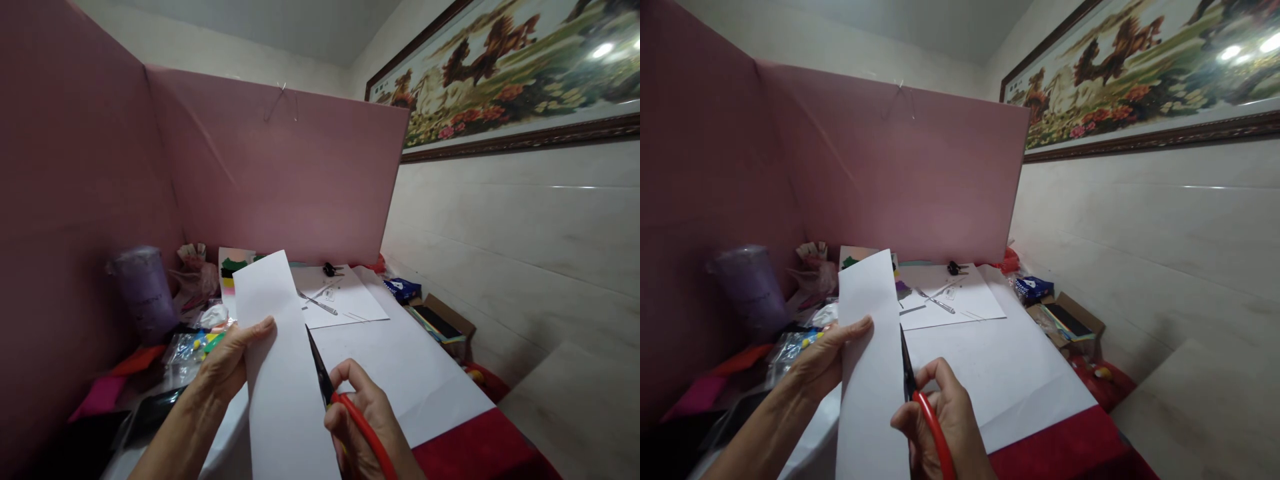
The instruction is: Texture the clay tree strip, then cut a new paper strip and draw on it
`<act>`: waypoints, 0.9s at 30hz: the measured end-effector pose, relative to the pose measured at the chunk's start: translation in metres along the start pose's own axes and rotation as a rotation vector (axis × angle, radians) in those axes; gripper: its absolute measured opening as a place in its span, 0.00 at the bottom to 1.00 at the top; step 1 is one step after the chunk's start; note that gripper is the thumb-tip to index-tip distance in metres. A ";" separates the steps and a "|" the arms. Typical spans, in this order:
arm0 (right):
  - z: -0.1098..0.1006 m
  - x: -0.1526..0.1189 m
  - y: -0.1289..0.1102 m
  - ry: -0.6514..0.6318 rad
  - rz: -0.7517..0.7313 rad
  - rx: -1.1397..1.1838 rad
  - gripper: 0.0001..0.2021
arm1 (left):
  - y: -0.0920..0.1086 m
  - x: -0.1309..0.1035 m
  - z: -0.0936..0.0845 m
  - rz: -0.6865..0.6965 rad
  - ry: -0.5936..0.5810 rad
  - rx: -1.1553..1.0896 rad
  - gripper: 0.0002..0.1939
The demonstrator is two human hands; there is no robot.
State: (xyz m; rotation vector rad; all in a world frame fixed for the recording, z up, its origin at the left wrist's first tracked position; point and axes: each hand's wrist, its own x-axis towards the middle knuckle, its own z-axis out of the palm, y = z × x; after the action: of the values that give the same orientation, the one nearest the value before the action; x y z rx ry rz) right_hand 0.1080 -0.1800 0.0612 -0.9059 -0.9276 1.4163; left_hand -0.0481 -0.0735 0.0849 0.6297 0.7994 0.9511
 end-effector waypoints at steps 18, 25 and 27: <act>-0.022 -0.003 0.016 -0.039 0.047 -0.208 0.33 | 0.012 0.020 -0.012 0.149 0.088 0.131 0.21; -0.027 -0.004 0.019 -0.060 0.060 -0.250 0.34 | 0.010 0.021 -0.011 0.183 0.077 0.123 0.23; -0.028 -0.004 0.019 -0.063 0.056 -0.265 0.35 | 0.010 0.022 -0.012 0.172 0.059 0.141 0.24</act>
State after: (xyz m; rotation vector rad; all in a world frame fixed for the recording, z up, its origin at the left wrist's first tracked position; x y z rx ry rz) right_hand 0.1263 -0.1836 0.0327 -1.0957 -1.1649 1.3959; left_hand -0.0552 -0.0479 0.0789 0.8055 0.8801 1.0805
